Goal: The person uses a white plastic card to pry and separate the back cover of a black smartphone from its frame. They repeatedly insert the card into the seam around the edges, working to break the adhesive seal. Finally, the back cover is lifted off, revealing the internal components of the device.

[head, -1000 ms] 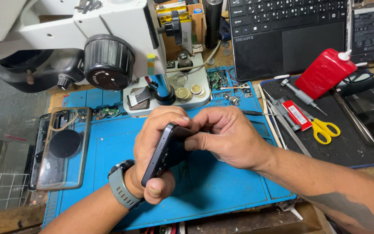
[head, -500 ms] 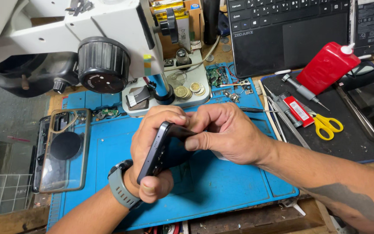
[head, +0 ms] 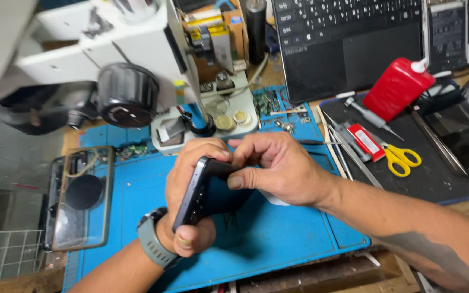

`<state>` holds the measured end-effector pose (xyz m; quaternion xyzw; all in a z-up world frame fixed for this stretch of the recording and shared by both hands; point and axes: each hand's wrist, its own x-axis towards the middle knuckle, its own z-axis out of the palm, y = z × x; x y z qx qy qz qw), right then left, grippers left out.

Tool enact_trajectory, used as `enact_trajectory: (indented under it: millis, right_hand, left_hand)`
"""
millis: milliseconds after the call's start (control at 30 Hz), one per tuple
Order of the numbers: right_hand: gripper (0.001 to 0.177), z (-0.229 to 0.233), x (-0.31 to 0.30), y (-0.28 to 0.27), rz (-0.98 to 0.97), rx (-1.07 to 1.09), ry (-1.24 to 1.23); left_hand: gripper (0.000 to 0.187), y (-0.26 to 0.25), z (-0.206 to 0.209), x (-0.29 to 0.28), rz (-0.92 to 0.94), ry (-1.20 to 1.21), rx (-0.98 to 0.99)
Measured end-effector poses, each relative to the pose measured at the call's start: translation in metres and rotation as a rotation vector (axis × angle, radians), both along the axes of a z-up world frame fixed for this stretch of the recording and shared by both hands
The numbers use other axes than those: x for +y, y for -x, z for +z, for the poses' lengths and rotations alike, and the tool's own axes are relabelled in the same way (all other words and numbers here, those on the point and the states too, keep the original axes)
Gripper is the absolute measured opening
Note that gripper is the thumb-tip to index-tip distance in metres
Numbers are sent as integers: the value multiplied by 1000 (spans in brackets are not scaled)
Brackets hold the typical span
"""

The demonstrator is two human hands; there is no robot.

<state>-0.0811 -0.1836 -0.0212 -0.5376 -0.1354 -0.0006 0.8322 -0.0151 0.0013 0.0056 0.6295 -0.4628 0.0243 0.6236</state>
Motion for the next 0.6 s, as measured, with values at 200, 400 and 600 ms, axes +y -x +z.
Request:
enact_trajectory:
  millis: [200, 400, 600]
  right_hand:
    - [27, 1, 3, 8, 2, 69, -152]
    - [27, 7, 2, 10, 10, 128, -185]
    - [20, 13, -1, 13, -24, 169, -52]
  left_hand:
    - [104, 2, -1, 1, 25, -28, -74]
    - [110, 3, -3, 0, 27, -55, -57]
    - [110, 4, -8, -4, -31, -35, -49]
